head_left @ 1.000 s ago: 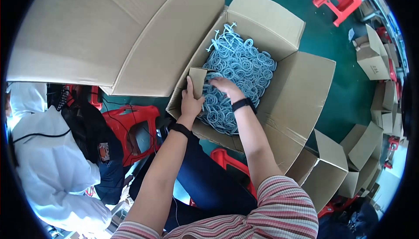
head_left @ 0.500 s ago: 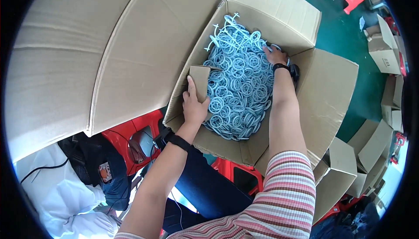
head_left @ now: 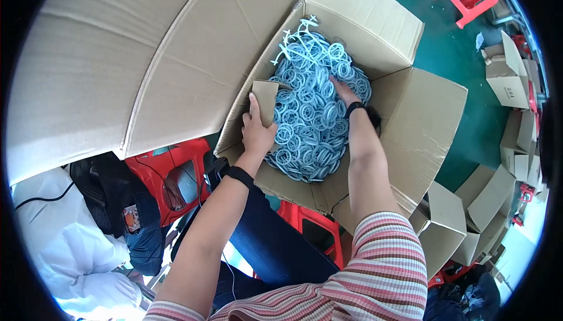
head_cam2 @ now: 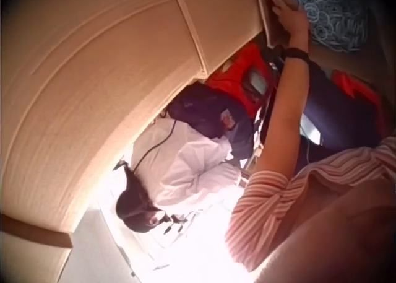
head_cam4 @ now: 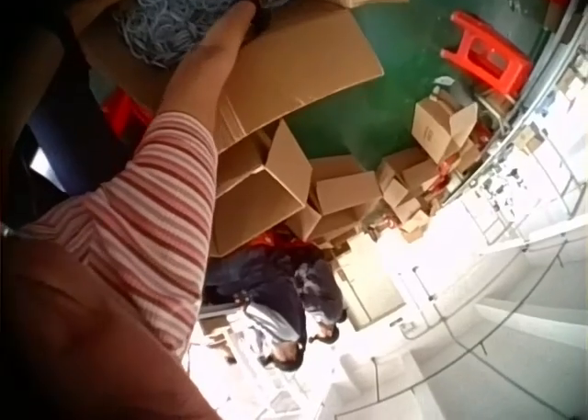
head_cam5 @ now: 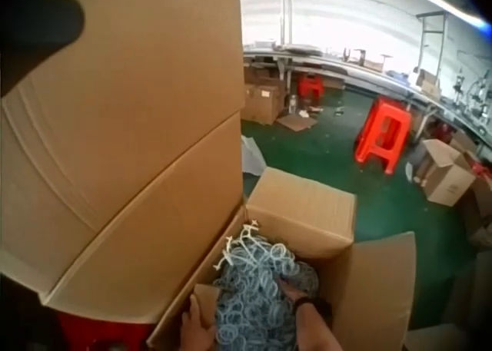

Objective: The person fits plastic rings onto cylindrical components by hand and places the assemblies on the table. They then pick up the cardboard box, refill it with more plastic rings from a larger container on the floor, and place the box back on the table.

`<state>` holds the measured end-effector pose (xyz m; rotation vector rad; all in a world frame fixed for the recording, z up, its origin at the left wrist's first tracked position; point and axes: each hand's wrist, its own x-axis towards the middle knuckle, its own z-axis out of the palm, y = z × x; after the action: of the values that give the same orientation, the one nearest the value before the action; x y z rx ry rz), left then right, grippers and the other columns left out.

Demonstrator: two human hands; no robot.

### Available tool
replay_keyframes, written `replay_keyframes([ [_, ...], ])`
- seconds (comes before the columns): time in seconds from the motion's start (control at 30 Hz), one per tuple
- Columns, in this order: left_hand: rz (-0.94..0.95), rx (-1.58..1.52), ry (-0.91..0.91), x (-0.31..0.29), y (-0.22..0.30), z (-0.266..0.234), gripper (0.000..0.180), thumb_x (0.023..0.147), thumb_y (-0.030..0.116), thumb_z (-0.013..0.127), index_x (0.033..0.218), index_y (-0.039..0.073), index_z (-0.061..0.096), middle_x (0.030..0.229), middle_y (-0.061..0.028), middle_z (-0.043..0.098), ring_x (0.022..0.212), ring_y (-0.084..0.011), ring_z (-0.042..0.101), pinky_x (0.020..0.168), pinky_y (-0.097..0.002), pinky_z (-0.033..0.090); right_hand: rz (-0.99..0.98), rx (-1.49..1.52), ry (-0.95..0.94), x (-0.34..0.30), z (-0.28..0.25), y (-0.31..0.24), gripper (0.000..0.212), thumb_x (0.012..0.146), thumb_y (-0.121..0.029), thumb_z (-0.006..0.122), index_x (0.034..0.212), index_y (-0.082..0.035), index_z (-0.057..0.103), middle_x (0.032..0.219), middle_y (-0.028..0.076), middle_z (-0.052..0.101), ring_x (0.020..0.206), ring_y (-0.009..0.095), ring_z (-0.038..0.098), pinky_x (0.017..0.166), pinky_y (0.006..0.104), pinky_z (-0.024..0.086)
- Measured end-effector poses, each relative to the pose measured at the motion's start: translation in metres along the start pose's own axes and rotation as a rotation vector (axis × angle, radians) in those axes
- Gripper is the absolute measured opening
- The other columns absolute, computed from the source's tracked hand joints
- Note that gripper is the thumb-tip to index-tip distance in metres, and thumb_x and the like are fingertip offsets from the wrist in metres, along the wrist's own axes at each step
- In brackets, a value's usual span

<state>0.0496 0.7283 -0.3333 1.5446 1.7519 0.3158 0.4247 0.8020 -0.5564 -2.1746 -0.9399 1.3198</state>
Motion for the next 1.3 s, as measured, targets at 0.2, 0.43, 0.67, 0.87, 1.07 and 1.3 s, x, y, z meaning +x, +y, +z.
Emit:
replay_keyframes([
  [0.2,-0.095,0.141,0.048,-0.007,-0.056,-0.026,0.114,0.08,0.017,0.074,0.164,0.031,-0.002,0.132,-0.0324,0.046,0.115,-0.0514,0.055,0.103,-0.0503,0.047,0.09,0.311,-0.106,-0.124,0.144,-0.042,0.084,0.088,-0.068,0.061,0.138,0.0,0.059,0.143,0.021,0.057,0.134,0.032,0.053,0.109,0.0405,0.04],
  [0.43,-0.024,0.13,0.041,-0.004,-0.053,-0.022,0.111,0.081,0.015,0.072,0.163,0.035,0.0,0.132,-0.0275,0.048,0.116,-0.0496,0.056,0.102,-0.053,0.047,-0.034,0.283,-0.114,-0.169,0.148,-0.071,0.086,0.085,-0.064,0.066,0.143,-0.001,0.053,0.14,0.026,0.058,0.129,0.037,0.056,0.108,0.041,0.042],
  [0.67,0.082,0.291,0.016,-0.012,-0.051,-0.02,0.111,0.082,0.011,0.071,0.162,0.042,0.001,0.133,-0.0199,0.049,0.119,-0.0477,0.055,0.102,-0.0567,0.046,-0.035,0.303,-0.126,-0.227,0.185,-0.1,0.076,0.088,-0.062,0.065,0.138,-0.006,0.06,0.136,0.025,0.062,0.128,0.041,0.056,0.107,0.0428,0.043],
  [0.87,0.049,0.26,-0.045,-0.016,-0.048,-0.022,0.113,0.08,0.012,0.071,0.162,0.042,0.0,0.132,-0.0211,0.049,0.121,-0.0472,0.053,0.102,-0.0551,0.046,0.034,-0.127,0.055,-0.156,0.068,-0.095,0.063,0.091,-0.057,0.056,0.122,-0.005,0.071,0.134,0.018,0.065,0.121,0.04,0.061,0.104,0.0506,0.045],
  [1.07,-0.038,0.269,-0.027,-0.013,-0.059,-0.032,0.115,0.078,0.012,0.072,0.162,0.042,0.0,0.133,-0.0232,0.047,0.122,-0.0472,0.052,0.104,-0.0529,0.046,0.467,-0.27,0.065,-0.145,0.122,-0.04,0.083,0.091,-0.071,0.047,0.152,-0.016,0.047,0.162,0.018,0.036,0.15,0.041,0.027,0.122,0.0551,0.022],
  [1.3,0.021,0.137,-0.083,0.002,-0.053,-0.032,0.113,0.081,0.01,0.069,0.161,0.046,-0.002,0.134,-0.0261,0.048,0.124,-0.0498,0.052,0.105,-0.054,0.046,0.324,-0.218,-0.248,-0.123,0.102,0.026,0.103,0.089,-0.081,0.043,0.158,-0.005,0.034,0.163,0.015,0.035,0.148,0.038,0.034,0.123,0.0509,0.022],
])
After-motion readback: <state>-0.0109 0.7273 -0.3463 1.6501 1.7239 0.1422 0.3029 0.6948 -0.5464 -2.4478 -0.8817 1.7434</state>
